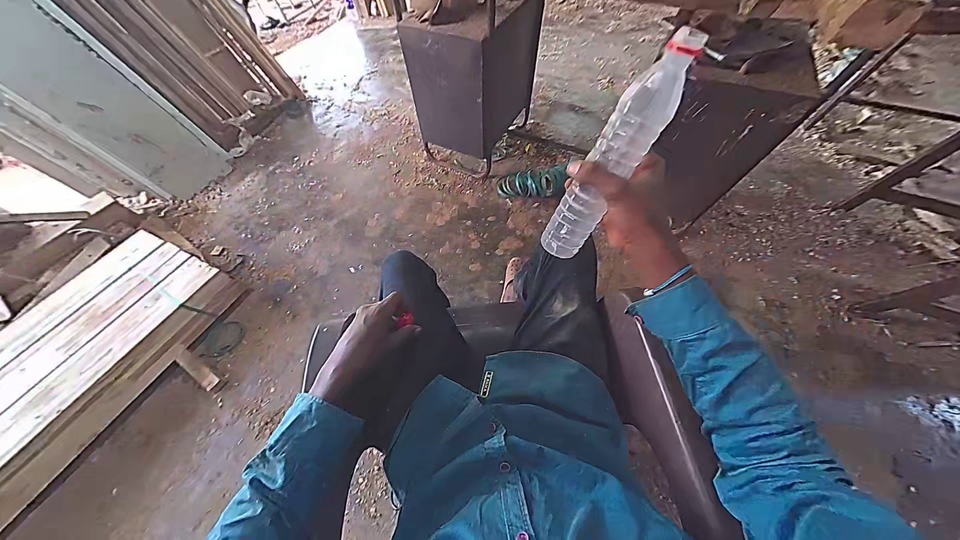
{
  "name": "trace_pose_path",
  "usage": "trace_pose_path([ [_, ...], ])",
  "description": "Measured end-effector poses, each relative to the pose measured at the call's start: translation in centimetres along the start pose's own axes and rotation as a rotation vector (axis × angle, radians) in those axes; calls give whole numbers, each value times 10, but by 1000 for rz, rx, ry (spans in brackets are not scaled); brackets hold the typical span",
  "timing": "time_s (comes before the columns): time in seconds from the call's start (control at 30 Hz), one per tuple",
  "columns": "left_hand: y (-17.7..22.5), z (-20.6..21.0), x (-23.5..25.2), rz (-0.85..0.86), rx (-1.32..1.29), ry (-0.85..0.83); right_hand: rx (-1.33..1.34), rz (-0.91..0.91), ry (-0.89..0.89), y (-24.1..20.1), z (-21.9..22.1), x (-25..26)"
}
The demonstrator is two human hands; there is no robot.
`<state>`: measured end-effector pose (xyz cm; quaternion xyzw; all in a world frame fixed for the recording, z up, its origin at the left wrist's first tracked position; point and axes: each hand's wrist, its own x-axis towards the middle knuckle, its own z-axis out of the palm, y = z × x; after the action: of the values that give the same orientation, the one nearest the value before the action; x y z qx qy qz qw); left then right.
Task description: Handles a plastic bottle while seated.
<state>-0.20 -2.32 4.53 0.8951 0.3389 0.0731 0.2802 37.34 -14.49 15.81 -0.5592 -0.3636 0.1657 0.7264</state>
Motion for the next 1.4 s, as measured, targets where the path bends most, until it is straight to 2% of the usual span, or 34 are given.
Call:
trace_pose_path([
  [0.1, -3, 3, -1, 16, 22, 15, -140, 7, -23, 56, 5, -21],
  [0.2, -4, 7, -3, 47, 31, 38, -289, 21, -114, 81, 6, -35],
  [0.3, 10, -1, -4, -3, -10, 13, -262, -39, -192, 68, 17, -42],
  [0.4, 12, 1, -5, 31, -57, 3, -177, -65, -257, 58, 21, -53],
  [0.5, 13, 2, -6, 52, -70, -25, -142, 73, -277, 56, 22, -56],
  [0.73, 4, -1, -9, 53, -85, -4, 13, 481, -140, 56, 21, -50],
  [0.9, -3, -1, -5, 0, -199, -33, 7, 618, -128, 55, 22, -43],
  [1.4, -3, -4, -12, 24, -134, -85, 22, 527, -187, 53, 18, -50],
])
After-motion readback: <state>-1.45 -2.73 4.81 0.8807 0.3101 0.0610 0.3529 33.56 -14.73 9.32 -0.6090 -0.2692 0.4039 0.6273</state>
